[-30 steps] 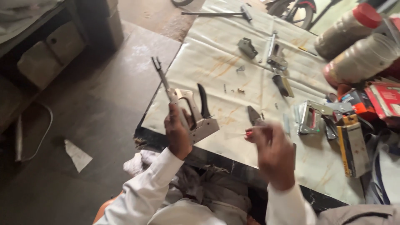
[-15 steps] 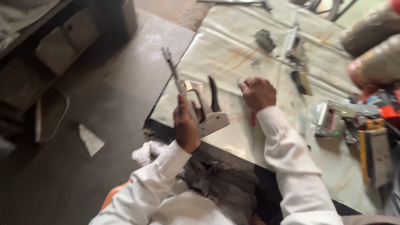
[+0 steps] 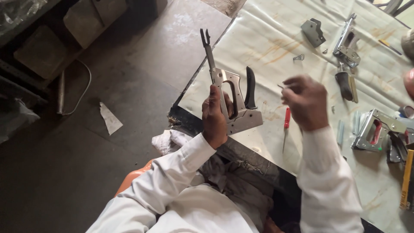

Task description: The person repairs a staple gun at a workbench. They hold the tool, use a red-handled screwdriver to loosen and tighten its screws, manipulate its handle and metal components, and reassemble the parts by hand.

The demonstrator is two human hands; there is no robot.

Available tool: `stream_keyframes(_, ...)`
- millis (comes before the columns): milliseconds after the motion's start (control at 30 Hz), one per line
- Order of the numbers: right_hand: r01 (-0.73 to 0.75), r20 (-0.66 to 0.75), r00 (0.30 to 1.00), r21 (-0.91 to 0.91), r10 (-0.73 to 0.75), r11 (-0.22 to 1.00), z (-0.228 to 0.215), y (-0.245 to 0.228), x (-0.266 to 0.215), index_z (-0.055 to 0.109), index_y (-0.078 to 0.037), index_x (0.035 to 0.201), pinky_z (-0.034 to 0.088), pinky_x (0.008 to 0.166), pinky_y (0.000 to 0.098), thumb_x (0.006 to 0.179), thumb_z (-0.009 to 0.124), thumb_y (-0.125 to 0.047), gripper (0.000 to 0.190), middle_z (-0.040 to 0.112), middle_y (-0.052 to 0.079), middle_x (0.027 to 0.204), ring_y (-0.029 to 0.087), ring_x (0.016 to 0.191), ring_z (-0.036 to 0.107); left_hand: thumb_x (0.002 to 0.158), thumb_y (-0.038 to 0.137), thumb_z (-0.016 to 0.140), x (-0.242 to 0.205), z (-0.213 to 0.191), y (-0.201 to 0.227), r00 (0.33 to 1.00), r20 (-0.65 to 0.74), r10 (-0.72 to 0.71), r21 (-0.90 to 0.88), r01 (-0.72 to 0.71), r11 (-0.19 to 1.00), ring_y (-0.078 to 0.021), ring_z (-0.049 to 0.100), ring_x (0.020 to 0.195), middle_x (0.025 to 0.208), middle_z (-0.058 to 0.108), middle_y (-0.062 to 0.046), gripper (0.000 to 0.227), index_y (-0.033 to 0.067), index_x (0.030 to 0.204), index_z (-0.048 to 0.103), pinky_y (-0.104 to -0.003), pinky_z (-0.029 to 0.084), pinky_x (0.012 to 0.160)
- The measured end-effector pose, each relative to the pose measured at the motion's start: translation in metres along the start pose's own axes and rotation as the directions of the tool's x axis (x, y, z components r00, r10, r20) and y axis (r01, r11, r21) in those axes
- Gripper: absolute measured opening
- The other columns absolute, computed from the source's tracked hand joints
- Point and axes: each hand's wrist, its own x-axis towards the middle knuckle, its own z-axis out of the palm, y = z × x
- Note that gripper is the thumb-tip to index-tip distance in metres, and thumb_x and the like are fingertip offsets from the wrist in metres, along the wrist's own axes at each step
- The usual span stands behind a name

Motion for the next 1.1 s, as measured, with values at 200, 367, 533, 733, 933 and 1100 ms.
stream_keyframes(200,-0.082,0.204,0.979,0.503,-0.026,0.860,0.007,-0.025,-0.087,0.072,0.006,0.110,0.065,0.081,0.0331,0.092,0.065,0.008,0.020,0.076,0.012,0.098,0.018,0.085,0.075,0.110,0.055,0.043,-0.004,-0.005,-0.005,0.992,0.082,0.091,0.041,-0.095,0.995,-0.0087,0.043,0.055,0.062,0.047,0.001,0.054,0.0105,0.079,0.049,-0.026,0.035,0.054)
stream_keyframes(367,0.060,0.234,0.962,0.322,-0.140,0.945,0.040,-0.055,-0.116,0.076,0.002,0.106,0.064,0.076,0.0289,0.091,0.069,0.006,0.017,0.079,0.011,0.094,0.016,0.085,0.077,0.109,0.057,0.042,-0.009,-0.007,-0.006,0.982,0.149,0.116,0.057,-0.126,0.990,-0.0078,0.043,0.056,0.063,0.048,0.000,0.056,0.0096,0.080,0.050,-0.025,0.034,0.053)
stream_keyframes(533,0.174,0.113,0.976,0.095,-0.184,0.980,0.054,-0.068,-0.120,0.075,0.000,0.102,0.061,0.075,0.0251,0.088,0.072,0.005,0.015,0.079,0.009,0.092,0.013,0.085,0.078,0.108,0.058,0.042,-0.008,-0.008,-0.008,0.982,0.136,0.128,0.042,-0.135,0.990,-0.0078,0.044,0.057,0.064,0.049,0.000,0.057,0.0087,0.081,0.050,-0.025,0.034,0.054)
stream_keyframes(733,0.187,0.088,0.979,-0.010,-0.185,0.982,0.054,-0.081,-0.119,0.075,-0.002,0.100,0.059,0.070,0.0262,0.087,0.073,0.001,0.013,0.079,0.009,0.089,0.015,0.080,0.078,0.108,0.057,0.042,-0.013,-0.003,-0.002,0.973,0.169,0.160,0.051,-0.170,0.984,-0.0082,0.045,0.058,0.065,0.048,0.000,0.056,0.0082,0.081,0.048,-0.025,0.037,0.055)
stream_keyframes(933,0.217,0.070,0.975,-0.104,-0.210,0.971,0.054,-0.089,-0.119,0.075,-0.002,0.098,0.057,0.064,0.0284,0.087,0.077,-0.005,0.011,0.077,0.013,0.088,0.018,0.074,0.077,0.109,0.057,0.043,-0.013,-0.003,-0.002,0.967,0.178,0.181,0.050,-0.192,0.980,-0.0078,0.043,0.057,0.064,0.047,0.000,0.057,0.0085,0.080,0.047,-0.025,0.036,0.054)
stream_keyframes(1100,0.188,0.079,0.980,-0.105,-0.180,0.977,0.055,-0.088,-0.118,0.075,-0.003,0.096,0.057,0.062,0.0289,0.088,0.077,-0.005,0.009,0.077,0.012,0.085,0.018,0.071,0.077,0.109,0.057,0.044,-0.014,-0.002,0.000,0.970,0.179,0.165,0.080,-0.181,0.980,-0.0063,0.041,0.058,0.065,0.046,0.002,0.055,0.0091,0.081,0.048,-0.024,0.034,0.054)
